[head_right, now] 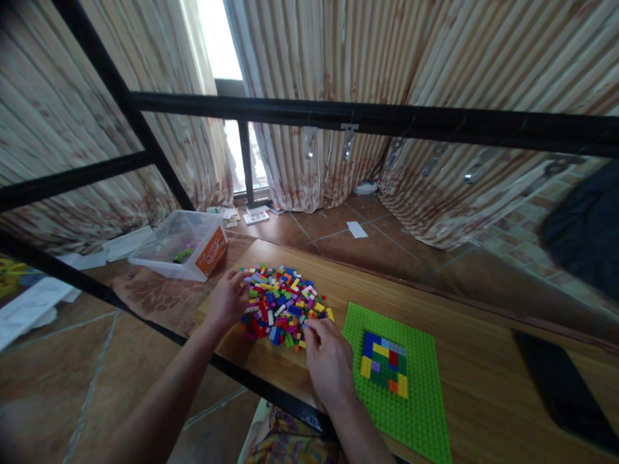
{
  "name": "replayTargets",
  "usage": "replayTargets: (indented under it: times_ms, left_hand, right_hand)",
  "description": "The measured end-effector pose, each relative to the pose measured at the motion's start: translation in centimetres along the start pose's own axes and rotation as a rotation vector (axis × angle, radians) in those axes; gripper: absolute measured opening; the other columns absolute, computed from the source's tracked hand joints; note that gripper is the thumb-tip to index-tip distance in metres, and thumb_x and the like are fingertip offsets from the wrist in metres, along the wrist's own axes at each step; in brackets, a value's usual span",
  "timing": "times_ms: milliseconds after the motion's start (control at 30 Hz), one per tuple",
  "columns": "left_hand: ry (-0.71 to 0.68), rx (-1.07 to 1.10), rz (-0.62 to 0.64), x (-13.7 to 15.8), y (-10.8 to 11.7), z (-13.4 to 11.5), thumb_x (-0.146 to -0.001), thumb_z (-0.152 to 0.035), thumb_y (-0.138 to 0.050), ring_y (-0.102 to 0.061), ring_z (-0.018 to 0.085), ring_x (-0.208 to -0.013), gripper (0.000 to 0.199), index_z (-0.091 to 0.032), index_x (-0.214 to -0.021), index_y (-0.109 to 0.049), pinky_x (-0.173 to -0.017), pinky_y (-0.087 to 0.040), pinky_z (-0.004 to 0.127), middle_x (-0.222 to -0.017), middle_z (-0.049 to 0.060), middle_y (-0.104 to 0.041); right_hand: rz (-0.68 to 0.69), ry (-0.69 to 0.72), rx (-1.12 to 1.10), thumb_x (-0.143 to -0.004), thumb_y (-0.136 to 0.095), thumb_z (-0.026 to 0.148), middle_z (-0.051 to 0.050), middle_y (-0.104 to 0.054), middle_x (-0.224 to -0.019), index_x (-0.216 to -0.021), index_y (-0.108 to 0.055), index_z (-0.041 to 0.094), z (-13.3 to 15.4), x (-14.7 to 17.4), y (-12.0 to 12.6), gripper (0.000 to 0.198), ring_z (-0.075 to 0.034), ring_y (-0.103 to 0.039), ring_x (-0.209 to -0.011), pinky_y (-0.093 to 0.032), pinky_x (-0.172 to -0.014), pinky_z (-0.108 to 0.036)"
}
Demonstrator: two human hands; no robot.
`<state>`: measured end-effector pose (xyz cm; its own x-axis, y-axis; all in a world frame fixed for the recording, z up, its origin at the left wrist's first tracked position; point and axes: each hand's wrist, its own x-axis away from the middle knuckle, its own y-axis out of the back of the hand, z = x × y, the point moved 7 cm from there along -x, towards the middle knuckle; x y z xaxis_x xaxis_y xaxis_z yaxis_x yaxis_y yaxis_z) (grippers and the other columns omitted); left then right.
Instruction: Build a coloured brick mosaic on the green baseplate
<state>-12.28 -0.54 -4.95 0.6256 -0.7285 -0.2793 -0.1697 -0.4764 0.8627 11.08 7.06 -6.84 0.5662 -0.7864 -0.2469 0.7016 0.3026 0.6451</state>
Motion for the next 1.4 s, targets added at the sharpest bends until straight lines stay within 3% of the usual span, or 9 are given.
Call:
replayTargets:
  times_ms: [167, 300, 533, 700, 867, 1000, 1100, 1233, 1400]
  left_hand:
    - [-0.259, -0.178, 0.199, -3.5, -1.2, -0.7, -0.077, -0.007, -0.049, -0.055, 0.024, -0.104, 0.044, -0.025, -0.112, -0.068, -0.090, -0.045, 0.034, -0.116, 0.010, -0.058]
    - [-0.371, -0.259, 0.350, -4.5, -2.8, -1.2, -0.071, -0.006, -0.053, -0.053, 0.024, -0.103, 0.047, -0.023, -0.112, -0.069, -0.092, -0.043, 0.034, -0.117, 0.011, -0.059]
    - [-0.442, -0.295, 0.392, -5.3, -3.2, -1.4, -0.072, -0.007, -0.054, -0.055, 0.026, -0.102, 0.035, -0.019, -0.100, -0.072, -0.089, -0.045, 0.035, -0.113, 0.012, -0.060]
    - [-0.449, -0.260, 0.323, -4.9, -1.8, -1.5, -0.075, -0.008, -0.054, -0.055, 0.027, -0.104, 0.029, -0.016, -0.099, -0.069, -0.091, -0.045, 0.037, -0.112, 0.014, -0.061]
    - [-0.288, 0.006, 0.163, -3.8, 0.7, -1.5, -0.078, -0.019, -0.056, -0.057, 0.025, -0.101, 0.019, -0.018, -0.094, -0.065, -0.091, -0.045, 0.038, -0.106, 0.010, -0.064]
    - [-0.027, 0.644, 0.221, -1.3, 0.1, -2.5, -0.075, -0.029, -0.063, -0.059, 0.017, -0.071, 0.013, -0.017, -0.079, -0.061, -0.068, -0.048, 0.028, -0.076, 0.003, -0.063]
    - [0.221, 1.123, 0.333, 1.9, -1.8, -4.3, -0.073, -0.036, -0.069, -0.057, 0.012, -0.064, 0.024, -0.015, -0.083, -0.062, -0.061, -0.047, 0.023, -0.075, 0.001, -0.064]
    - [0.445, 1.377, 0.291, 5.3, -2.8, -6.2, -0.062, -0.033, -0.080, -0.059, 0.010, -0.065, 0.034, -0.016, -0.086, -0.063, -0.061, -0.049, 0.021, -0.077, 0.000, -0.065]
    - [0.502, 1.491, 0.354, 7.0, -3.0, -7.5, -0.063, -0.031, -0.082, -0.059, 0.009, -0.063, 0.034, -0.015, -0.089, -0.067, -0.060, -0.048, 0.019, -0.075, 0.000, -0.066]
  right_hand:
    - [0.016, 0.007, -0.078, -0.091, -0.047, 0.028, -0.005, -0.069, -0.090, -0.095, -0.070, 0.021, 0.1, 1.2, 0.3, 0.024, -0.017, -0.064, -0.079, -0.048, -0.071, -0.029]
    - [0.008, 0.008, -0.111, -0.092, -0.047, 0.027, -0.005, -0.069, -0.090, -0.092, -0.070, 0.022, 0.4, 1.5, 0.7, 0.023, -0.017, -0.064, -0.082, -0.048, -0.073, -0.029]
    - [-0.007, -0.004, -0.155, -0.091, -0.048, 0.026, -0.003, -0.069, -0.088, -0.094, -0.071, 0.022, 0.5, 1.5, 1.3, 0.023, -0.016, -0.065, -0.081, -0.048, -0.073, -0.028]
    - [-0.020, -0.011, -0.190, -0.091, -0.048, 0.028, -0.004, -0.070, -0.088, -0.094, -0.071, 0.022, 0.4, 1.4, 1.6, 0.024, -0.017, -0.065, -0.080, -0.049, -0.072, -0.028]
    - [-0.035, -0.031, -0.249, -0.089, -0.050, 0.029, -0.005, -0.070, -0.087, -0.091, -0.071, 0.022, 0.7, 1.0, 1.6, 0.023, -0.017, -0.065, -0.079, -0.050, -0.072, -0.029]
    - [-0.044, -0.085, -0.358, -0.088, -0.053, 0.032, -0.005, -0.070, -0.087, -0.092, -0.071, 0.021, 1.1, 0.3, 0.9, 0.022, -0.018, -0.064, -0.080, -0.050, -0.073, -0.029]
    - [-0.031, -0.153, -0.465, -0.087, -0.055, 0.036, -0.005, -0.070, -0.090, -0.098, -0.070, 0.020, 1.7, -0.3, 0.2, 0.024, -0.017, -0.064, -0.080, -0.051, -0.073, -0.029]
    - [-0.018, -0.204, -0.593, -0.082, -0.062, 0.040, -0.003, -0.070, -0.084, -0.103, -0.068, 0.019, 2.7, -1.2, -0.4, 0.030, -0.016, -0.064, -0.074, -0.052, -0.068, -0.028]
    - [-0.033, -0.286, -0.736, -0.078, -0.065, 0.039, -0.003, -0.072, -0.085, -0.094, -0.071, 0.020, 2.4, -1.3, -0.7, 0.025, -0.017, -0.066, -0.074, -0.054, -0.068, -0.030]
